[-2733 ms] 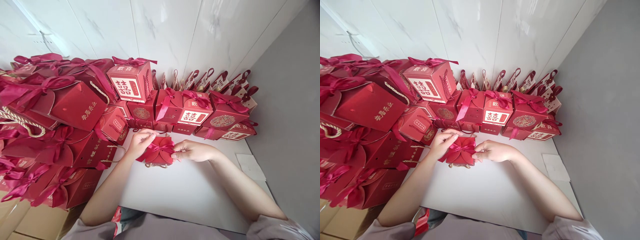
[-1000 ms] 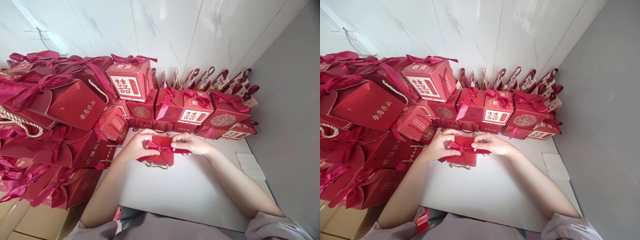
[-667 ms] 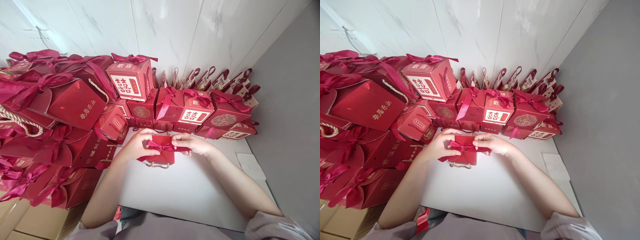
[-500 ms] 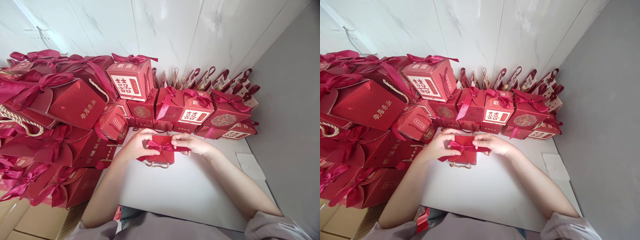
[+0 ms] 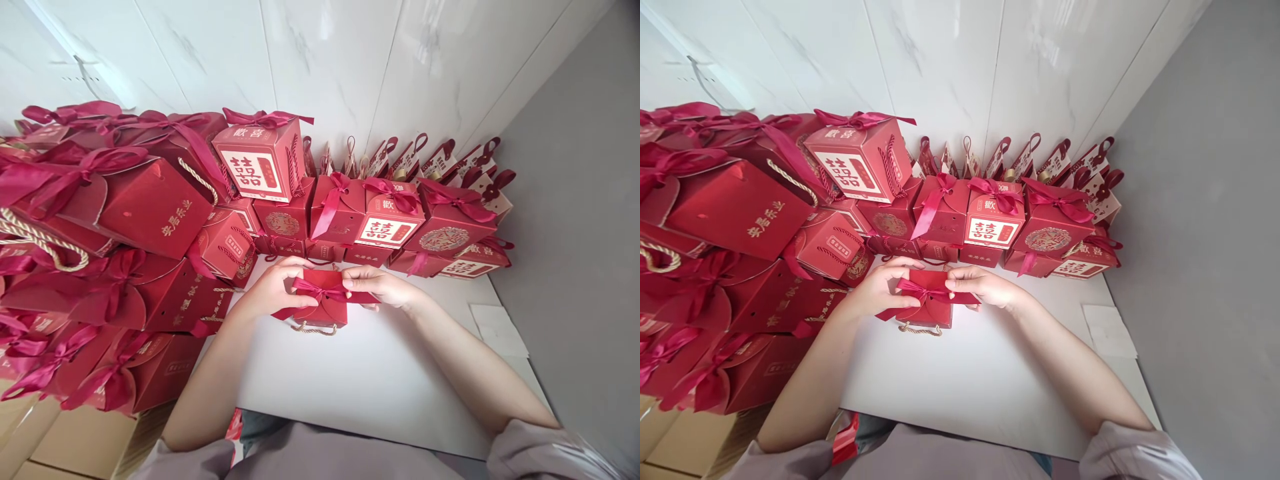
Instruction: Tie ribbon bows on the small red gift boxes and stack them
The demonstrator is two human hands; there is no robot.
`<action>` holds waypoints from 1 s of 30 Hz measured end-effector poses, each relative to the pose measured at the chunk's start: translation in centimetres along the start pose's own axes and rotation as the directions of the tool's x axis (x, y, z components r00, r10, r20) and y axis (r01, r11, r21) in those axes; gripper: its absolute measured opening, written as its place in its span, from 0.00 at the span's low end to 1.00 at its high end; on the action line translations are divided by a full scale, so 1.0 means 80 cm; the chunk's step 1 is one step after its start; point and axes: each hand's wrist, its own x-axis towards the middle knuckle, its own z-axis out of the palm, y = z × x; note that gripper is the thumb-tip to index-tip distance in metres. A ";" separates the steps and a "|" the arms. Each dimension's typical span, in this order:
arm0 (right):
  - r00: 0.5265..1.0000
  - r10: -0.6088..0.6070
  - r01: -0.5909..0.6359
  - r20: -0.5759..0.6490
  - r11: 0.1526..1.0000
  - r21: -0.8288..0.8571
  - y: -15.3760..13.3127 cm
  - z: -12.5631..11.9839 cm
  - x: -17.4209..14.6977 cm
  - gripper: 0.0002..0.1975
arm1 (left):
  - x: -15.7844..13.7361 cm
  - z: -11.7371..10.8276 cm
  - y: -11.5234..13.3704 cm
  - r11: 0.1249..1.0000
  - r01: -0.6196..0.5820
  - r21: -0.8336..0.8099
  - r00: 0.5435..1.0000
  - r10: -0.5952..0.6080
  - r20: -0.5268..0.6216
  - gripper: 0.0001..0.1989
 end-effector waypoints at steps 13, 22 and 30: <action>0.995 -0.075 0.076 -0.070 0.997 0.013 0.011 0.003 0.006 0.14 | -0.003 -0.005 0.002 0.998 -0.050 -0.034 0.998 0.049 -0.028 0.16; 0.997 -0.066 0.068 0.036 0.996 -0.055 0.012 -0.003 0.005 0.16 | -0.016 -0.031 0.001 0.965 0.250 0.074 0.968 -0.251 0.001 0.21; 0.984 -0.143 0.138 -0.107 0.989 -0.058 0.011 0.005 0.011 0.15 | -0.016 -0.037 0.004 0.972 0.234 -0.035 0.930 -0.213 0.299 0.21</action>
